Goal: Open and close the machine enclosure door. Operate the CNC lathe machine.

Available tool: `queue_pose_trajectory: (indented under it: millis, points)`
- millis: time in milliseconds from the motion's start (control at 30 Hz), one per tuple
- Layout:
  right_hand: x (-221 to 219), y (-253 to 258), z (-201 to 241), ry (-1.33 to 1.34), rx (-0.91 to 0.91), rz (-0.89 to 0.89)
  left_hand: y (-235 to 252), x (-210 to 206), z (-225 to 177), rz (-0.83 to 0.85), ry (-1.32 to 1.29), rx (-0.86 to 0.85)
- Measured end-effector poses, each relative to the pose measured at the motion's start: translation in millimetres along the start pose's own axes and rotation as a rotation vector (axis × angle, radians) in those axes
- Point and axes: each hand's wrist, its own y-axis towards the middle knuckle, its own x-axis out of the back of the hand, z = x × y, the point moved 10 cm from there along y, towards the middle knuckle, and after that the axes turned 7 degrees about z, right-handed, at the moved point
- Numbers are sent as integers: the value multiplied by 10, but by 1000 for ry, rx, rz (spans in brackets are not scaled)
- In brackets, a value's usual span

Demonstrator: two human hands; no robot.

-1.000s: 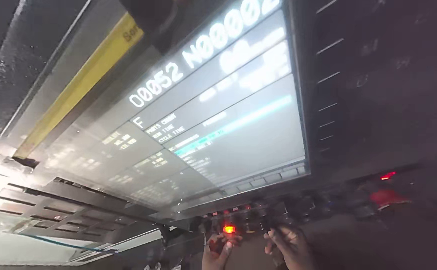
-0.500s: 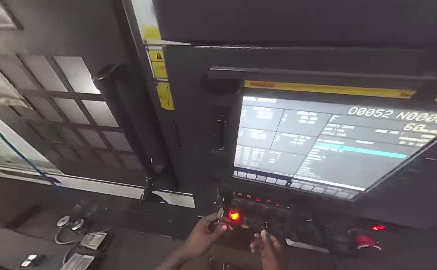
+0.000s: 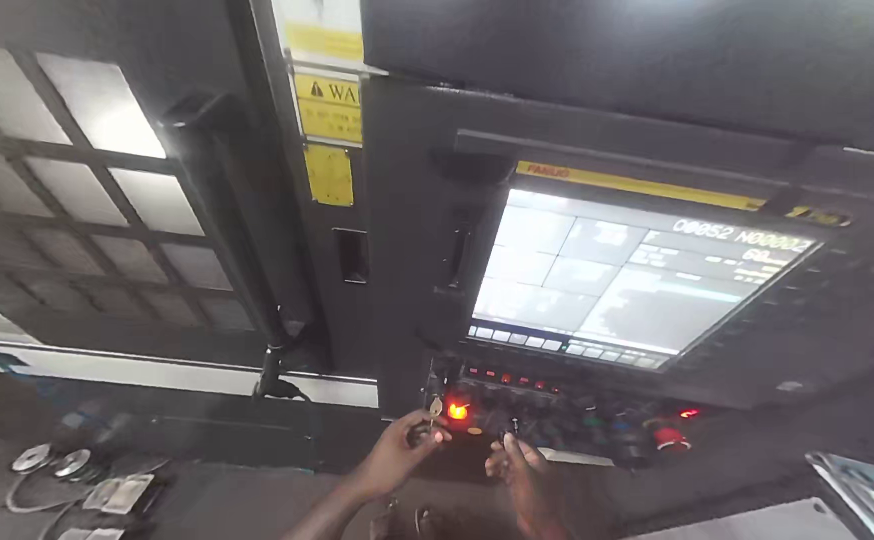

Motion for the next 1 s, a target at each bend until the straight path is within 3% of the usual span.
queue_pose_trajectory:
  millis: [1000]
  points:
    - [19,3,-21,-43,66,-54,-13,11,33,-32,-92,-77]
